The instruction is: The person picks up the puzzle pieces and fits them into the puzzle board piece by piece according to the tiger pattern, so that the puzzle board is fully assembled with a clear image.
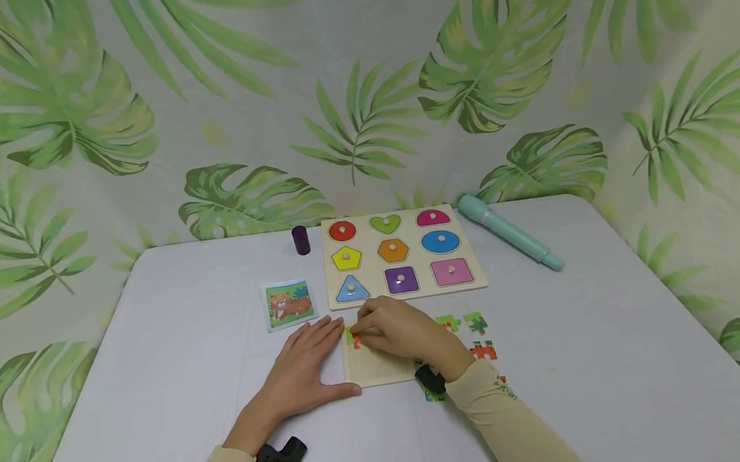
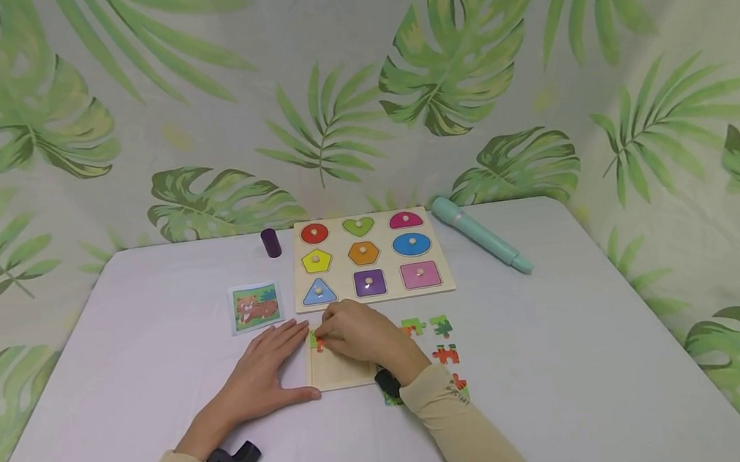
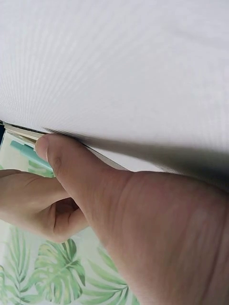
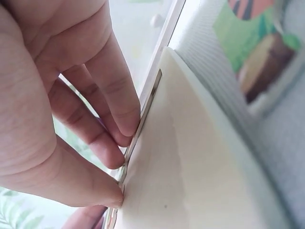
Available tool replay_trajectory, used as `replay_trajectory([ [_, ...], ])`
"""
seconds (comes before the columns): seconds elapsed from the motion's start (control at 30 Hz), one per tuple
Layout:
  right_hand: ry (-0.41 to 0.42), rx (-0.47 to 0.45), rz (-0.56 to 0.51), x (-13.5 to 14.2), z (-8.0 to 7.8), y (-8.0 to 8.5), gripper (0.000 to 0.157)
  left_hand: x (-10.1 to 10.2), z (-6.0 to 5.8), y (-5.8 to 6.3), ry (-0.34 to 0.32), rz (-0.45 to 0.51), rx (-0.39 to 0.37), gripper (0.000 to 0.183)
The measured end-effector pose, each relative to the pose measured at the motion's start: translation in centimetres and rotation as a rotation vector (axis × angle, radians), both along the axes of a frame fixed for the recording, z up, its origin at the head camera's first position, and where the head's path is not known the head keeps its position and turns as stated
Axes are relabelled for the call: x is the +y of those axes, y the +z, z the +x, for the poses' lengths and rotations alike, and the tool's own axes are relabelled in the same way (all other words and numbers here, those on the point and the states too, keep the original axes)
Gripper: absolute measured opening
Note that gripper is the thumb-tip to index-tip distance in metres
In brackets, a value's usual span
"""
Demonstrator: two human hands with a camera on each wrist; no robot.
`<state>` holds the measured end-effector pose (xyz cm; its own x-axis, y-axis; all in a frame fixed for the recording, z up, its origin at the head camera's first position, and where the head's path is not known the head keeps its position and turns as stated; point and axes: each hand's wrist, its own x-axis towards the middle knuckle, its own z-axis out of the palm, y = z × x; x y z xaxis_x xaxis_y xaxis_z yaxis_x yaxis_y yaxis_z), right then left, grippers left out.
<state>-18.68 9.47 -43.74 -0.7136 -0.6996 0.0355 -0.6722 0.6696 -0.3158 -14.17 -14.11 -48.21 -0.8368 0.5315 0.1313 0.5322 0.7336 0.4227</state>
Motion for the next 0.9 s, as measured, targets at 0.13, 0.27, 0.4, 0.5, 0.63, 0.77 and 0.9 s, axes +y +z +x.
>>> replay_trajectory([
  [0.13,-0.007,-0.007,0.009,-0.08,-0.08,0.11,0.024,0.02,-0.01,0.12,0.005,-0.003,-0.007,0.107],
  [0.27,0.003,-0.001,0.009,-0.12,-0.08,0.16,0.023,0.02,-0.01,0.09,0.008,-0.006,-0.01,0.107],
  [0.4,0.019,0.004,0.007,-0.19,-0.02,0.3,0.024,0.01,-0.03,0.02,0.011,-0.008,-0.011,0.107],
  [0.5,0.008,-0.006,0.01,-0.25,0.0,0.38,0.025,0.0,-0.07,-0.01,0.01,-0.007,-0.008,0.107],
  [0.63,-0.013,-0.034,0.006,-0.3,0.04,0.38,0.027,-0.02,-0.05,0.03,0.007,-0.006,-0.006,0.107],
  [0.77,-0.01,-0.04,-0.003,-0.27,0.17,0.5,0.028,-0.03,0.0,0.08,0.004,-0.007,-0.004,0.107],
  [0.9,-0.02,-0.066,0.007,-0.2,0.38,0.8,0.03,0.01,0.01,0.05,0.0,-0.009,-0.006,0.107],
])
